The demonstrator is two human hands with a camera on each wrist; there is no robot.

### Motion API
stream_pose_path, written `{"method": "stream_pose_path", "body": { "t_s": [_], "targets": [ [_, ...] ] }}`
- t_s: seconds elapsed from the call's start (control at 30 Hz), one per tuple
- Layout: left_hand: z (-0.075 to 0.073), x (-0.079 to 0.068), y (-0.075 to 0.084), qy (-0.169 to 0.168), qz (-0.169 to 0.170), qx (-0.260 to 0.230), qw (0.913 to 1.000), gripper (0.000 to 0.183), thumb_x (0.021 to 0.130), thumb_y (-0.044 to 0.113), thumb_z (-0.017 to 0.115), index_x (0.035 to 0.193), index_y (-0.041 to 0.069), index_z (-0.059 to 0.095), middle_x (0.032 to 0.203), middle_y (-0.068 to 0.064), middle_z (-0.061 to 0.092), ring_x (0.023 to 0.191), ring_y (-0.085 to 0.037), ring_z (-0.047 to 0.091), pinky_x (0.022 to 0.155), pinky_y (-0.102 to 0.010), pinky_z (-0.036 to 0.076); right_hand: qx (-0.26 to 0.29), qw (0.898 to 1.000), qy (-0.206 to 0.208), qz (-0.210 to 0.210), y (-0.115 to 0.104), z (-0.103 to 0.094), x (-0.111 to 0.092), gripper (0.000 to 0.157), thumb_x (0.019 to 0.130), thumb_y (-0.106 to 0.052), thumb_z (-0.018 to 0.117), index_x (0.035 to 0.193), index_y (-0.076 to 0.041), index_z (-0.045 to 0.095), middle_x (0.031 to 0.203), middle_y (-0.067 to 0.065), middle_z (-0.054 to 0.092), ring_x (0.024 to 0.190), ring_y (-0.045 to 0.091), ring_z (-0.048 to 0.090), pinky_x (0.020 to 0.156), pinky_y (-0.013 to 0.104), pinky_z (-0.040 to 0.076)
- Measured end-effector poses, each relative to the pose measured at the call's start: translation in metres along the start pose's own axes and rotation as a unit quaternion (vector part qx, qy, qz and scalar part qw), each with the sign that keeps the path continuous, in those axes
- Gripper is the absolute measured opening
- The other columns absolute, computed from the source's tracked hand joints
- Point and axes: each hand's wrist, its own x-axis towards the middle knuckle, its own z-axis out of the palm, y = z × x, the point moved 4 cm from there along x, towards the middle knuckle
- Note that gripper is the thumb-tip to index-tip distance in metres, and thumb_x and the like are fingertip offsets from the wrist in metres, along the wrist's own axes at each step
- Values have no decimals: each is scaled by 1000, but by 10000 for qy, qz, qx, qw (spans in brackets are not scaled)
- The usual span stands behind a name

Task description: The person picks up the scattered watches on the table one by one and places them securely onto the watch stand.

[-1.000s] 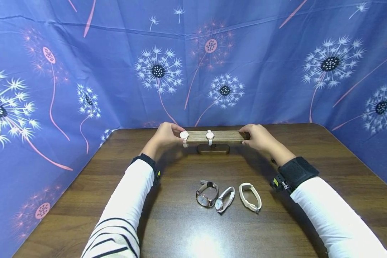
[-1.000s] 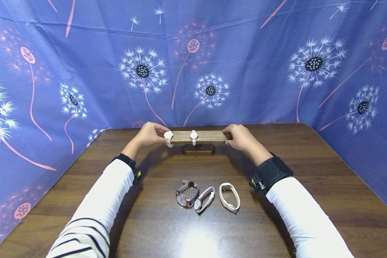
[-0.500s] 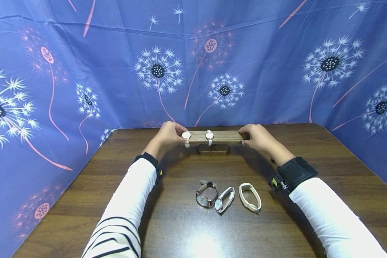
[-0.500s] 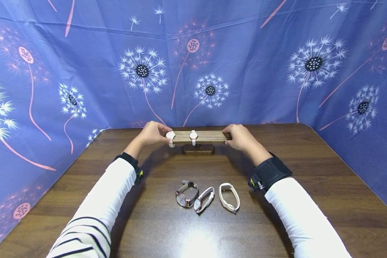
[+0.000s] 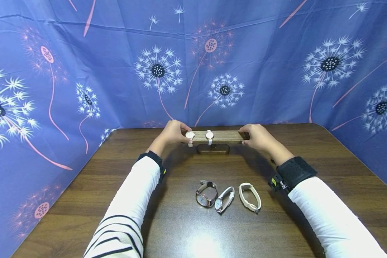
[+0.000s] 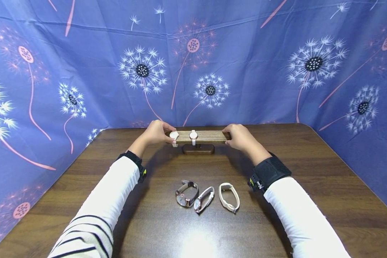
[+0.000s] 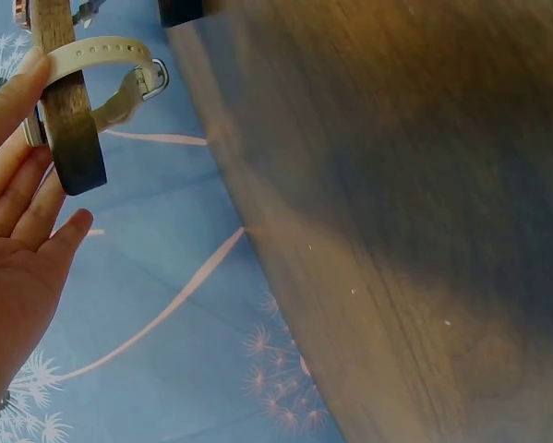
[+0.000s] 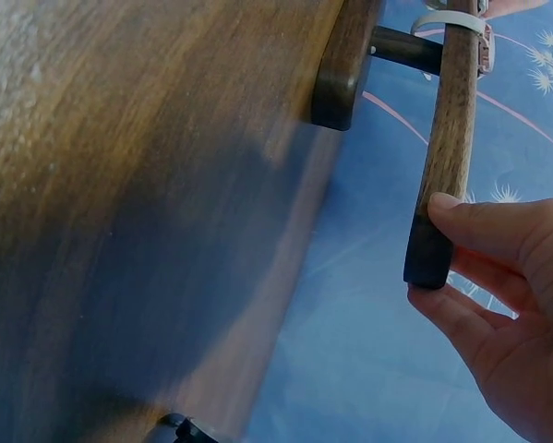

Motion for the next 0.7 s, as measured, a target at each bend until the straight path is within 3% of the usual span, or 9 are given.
{"method": "stream_pose_path", "body": {
  "t_s": [0.33, 0.5, 0.7],
  "targets": [
    [5, 9, 9, -86, 187, 282, 9994, 43, 69, 27, 90, 106, 10, 77, 95, -3, 75, 83, -14, 66, 77, -30, 54, -28, 10000, 25, 20, 1, 0, 1, 42, 78, 1, 78, 116, 11, 63, 115, 28, 63, 107, 44, 59, 92, 55, 48],
    [9, 13, 14, -116, 240, 411, 9988, 43, 69, 28, 90, 106, 11, 77, 100, -3, 74, 86, -16, 64, 80, -32, 53, -5, 10000, 11, 52, 1, 1, 1, 42, 79, 1, 77, 117, 11, 63, 116, 28, 63, 107, 44, 59, 92, 55, 48],
    [14, 15, 21, -143, 272, 466, 9984, 43, 69, 28, 90, 107, 11, 77, 107, -4, 73, 100, -21, 65, 88, -34, 52, -105, 9999, 104, -85, 1, 2, 2, 40, 76, 2, 77, 113, 11, 65, 111, 28, 65, 103, 44, 61, 90, 55, 49]
  ]
}}
